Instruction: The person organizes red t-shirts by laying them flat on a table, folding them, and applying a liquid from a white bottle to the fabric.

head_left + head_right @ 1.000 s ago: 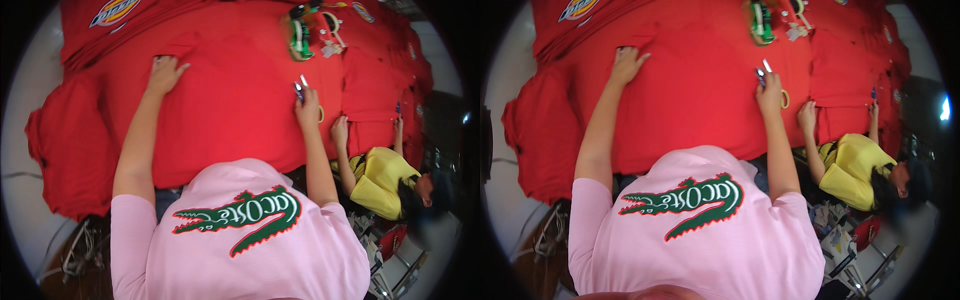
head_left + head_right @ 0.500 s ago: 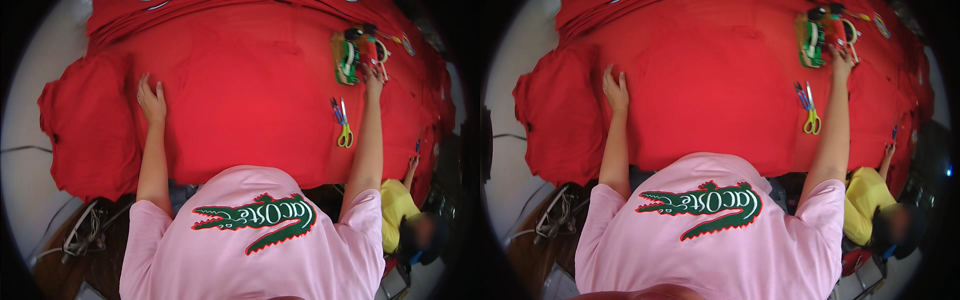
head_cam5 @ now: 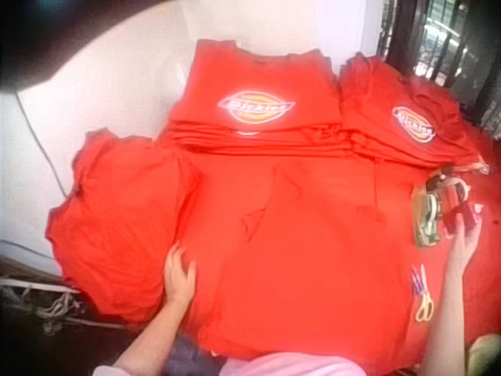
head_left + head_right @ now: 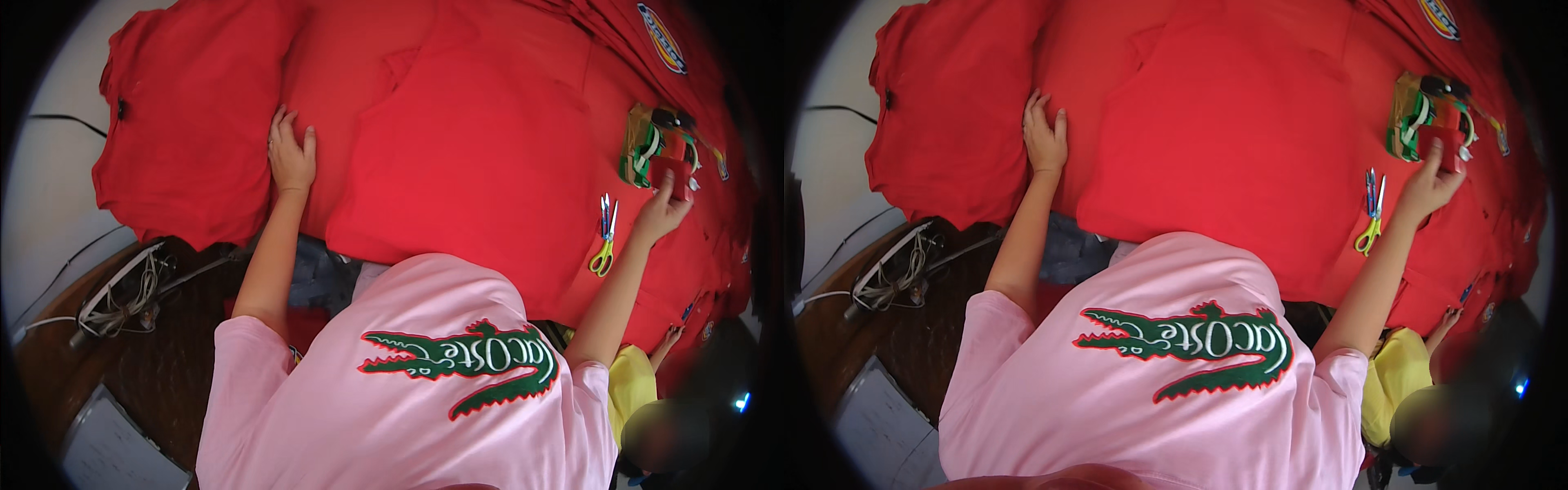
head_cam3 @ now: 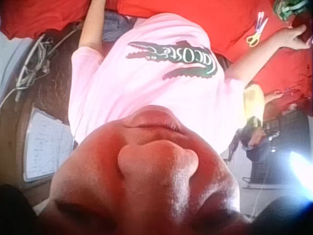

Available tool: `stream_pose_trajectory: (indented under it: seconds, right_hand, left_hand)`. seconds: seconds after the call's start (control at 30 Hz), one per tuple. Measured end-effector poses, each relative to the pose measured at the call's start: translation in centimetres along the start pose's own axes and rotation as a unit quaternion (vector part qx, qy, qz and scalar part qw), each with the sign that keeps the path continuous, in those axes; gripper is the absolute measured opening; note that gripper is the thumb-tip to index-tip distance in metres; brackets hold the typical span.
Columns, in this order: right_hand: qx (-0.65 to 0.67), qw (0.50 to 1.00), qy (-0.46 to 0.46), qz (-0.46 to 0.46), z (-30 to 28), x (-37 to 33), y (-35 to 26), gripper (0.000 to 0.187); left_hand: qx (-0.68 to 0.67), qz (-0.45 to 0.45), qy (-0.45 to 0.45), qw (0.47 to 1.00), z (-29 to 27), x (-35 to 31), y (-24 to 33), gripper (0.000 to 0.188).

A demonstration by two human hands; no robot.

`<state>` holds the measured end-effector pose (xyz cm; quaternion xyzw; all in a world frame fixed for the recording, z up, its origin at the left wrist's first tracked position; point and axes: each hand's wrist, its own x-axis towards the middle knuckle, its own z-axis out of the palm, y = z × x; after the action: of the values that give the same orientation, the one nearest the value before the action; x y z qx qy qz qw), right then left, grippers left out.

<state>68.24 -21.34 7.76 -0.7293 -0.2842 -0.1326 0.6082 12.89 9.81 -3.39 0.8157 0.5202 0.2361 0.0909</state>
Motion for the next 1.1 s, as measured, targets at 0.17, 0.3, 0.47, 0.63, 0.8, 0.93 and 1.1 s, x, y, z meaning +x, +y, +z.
stream_pose_trajectory:
  seconds: [0.17, 0.3, 0.47, 0.63, 0.8, 0.93, 1.1]
  right_hand:
    - [0.014, 0.980, -0.196, 0.030, 6.9, -8.9, -2.2, 0.036]
    - [-0.107, 0.941, -0.317, -0.060, 12.8, -13.5, -8.3, 0.039]
    - [-0.181, 0.879, -0.391, -0.206, 17.1, -15.5, -10.9, 0.052]
    - [-0.230, 0.842, -0.380, -0.307, 20.3, -16.5, -10.9, 0.046]
    - [-0.238, 0.822, -0.371, -0.360, 21.9, -17.2, -10.3, 0.036]
    - [-0.242, 0.824, -0.370, -0.356, 21.6, -16.6, -10.6, 0.035]
    - [-0.252, 0.819, -0.345, -0.382, 21.3, -16.0, -10.6, 0.038]
  left_hand:
    - [-0.007, -0.008, 0.004, 1.000, 0.3, 0.0, -0.2, 0.044]
    - [-0.008, -0.012, 0.009, 1.000, 0.3, -0.2, -0.6, 0.043]
    - [-0.005, -0.006, 0.014, 1.000, 0.4, -0.1, -0.5, 0.042]
    - [-0.012, -0.007, 0.015, 1.000, 0.3, 0.0, -0.1, 0.041]
    - [-0.012, -0.007, 0.012, 1.000, 0.2, 0.0, -0.1, 0.041]
    - [-0.010, 0.000, 0.020, 1.000, 0.4, -0.2, -0.6, 0.042]
    - [-0.014, -0.001, 0.022, 1.000, 0.3, -0.2, -0.6, 0.042]
